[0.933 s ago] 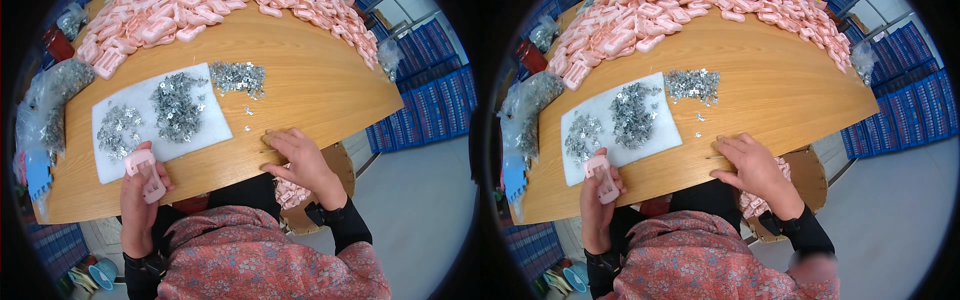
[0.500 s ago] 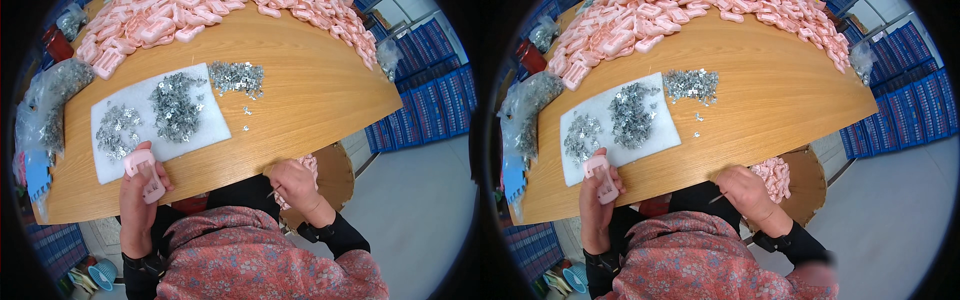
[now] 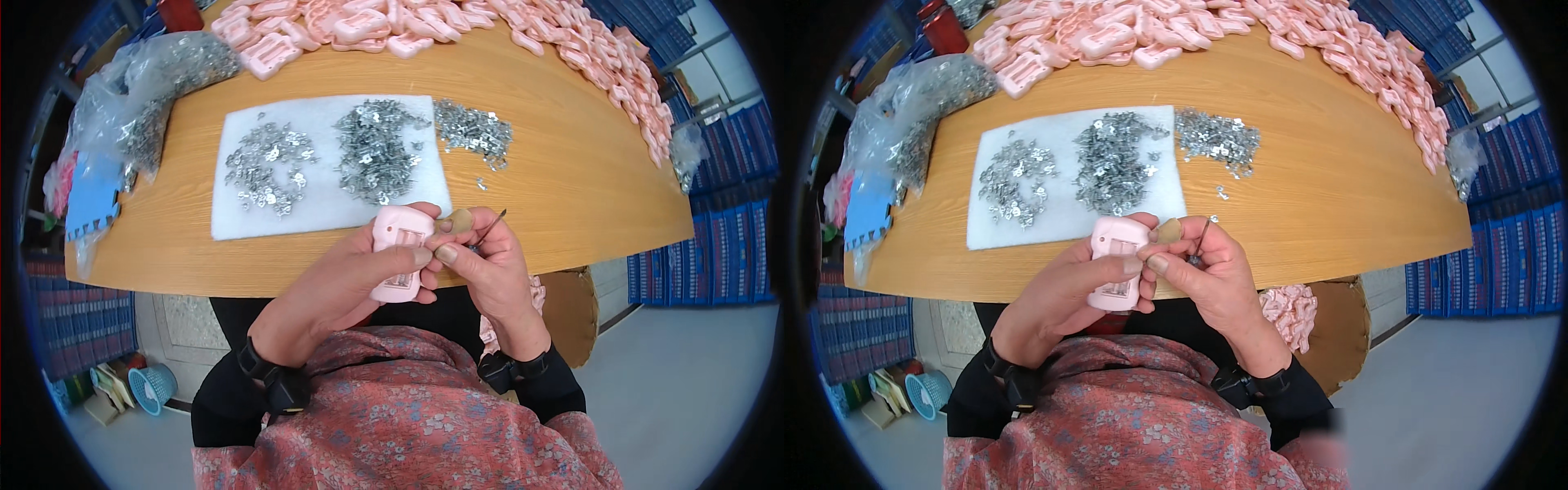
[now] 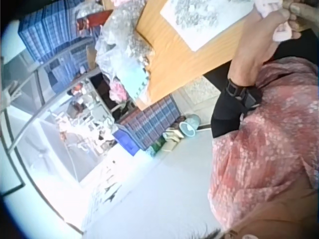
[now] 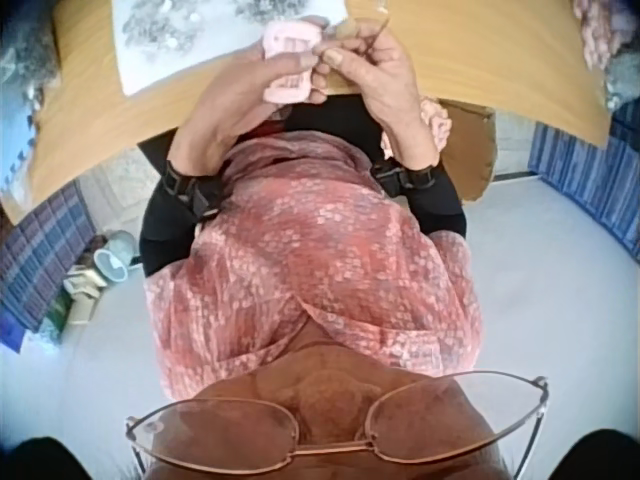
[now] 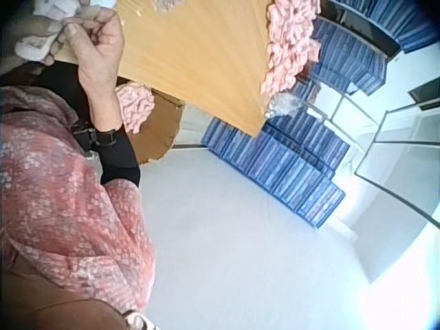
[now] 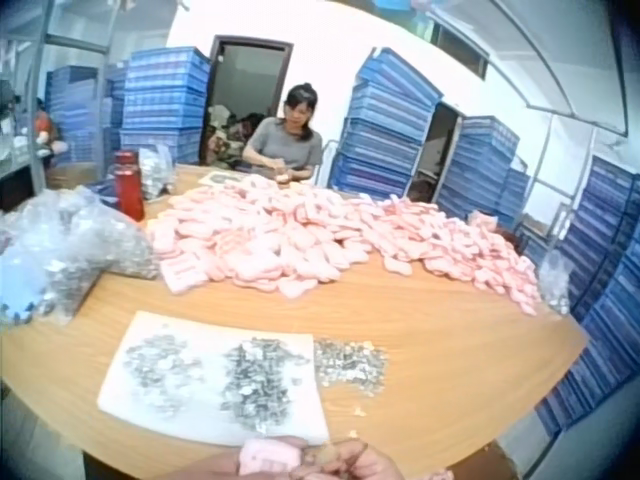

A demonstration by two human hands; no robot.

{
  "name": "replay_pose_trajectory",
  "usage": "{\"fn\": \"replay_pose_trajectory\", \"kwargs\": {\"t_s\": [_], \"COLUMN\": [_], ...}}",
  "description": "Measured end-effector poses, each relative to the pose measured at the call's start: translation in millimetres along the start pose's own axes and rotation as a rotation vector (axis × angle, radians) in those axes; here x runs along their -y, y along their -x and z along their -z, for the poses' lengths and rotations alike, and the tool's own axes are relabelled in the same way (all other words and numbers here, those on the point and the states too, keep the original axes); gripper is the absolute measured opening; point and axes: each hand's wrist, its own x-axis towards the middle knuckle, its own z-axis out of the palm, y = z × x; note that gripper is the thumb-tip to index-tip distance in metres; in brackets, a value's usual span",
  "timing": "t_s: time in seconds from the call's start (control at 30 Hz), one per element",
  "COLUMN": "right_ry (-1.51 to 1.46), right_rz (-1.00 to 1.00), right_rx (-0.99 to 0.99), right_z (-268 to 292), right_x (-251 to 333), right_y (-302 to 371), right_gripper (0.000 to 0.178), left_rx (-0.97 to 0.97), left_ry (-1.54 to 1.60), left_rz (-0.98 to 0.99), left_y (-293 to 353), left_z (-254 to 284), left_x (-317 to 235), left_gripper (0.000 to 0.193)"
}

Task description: The person sits at a table and repeatedly picks up pink plastic housings and small metal components. They insert the metal pieces into the housings by hand, then place the assembled units into a cardboard box.

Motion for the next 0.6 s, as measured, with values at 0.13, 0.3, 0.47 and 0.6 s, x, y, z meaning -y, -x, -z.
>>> {"fn": "replay_pose_trajectory", "kwargs": {"t_s": [0.13, 0.3, 0.47, 0.6], "right_ry": [0.001, 0.226, 0.232, 0.198], "right_rz": [0.021, 0.059, -0.048, -0.101], "right_rx": [0.045, -0.011, -0.040, -0.042], "right_z": [-4.8, -5.4, -16.2, -17.7], "right_x": [-3.5, -1.2, 9.7, 8.8], "right_y": [-2.4, -1.7, -1.9, -5.6], "right_gripper": [0.021, 0.022, 0.025, 0.025], "left_rx": [0.049, -0.016, -0.079, -0.098], "left_ry": [0.049, -0.003, -0.198, -0.277], "left_rz": [-0.016, -0.070, -0.188, -0.238], "left_y": [4.2, 4.3, 1.0, 1.9], "left_z": [8.8, 9.2, 14.1, 14.9], "left_x": [-0.2, -1.4, 4.7, 7.0], "left_gripper": [0.056, 0.054, 0.053, 0.051]}}
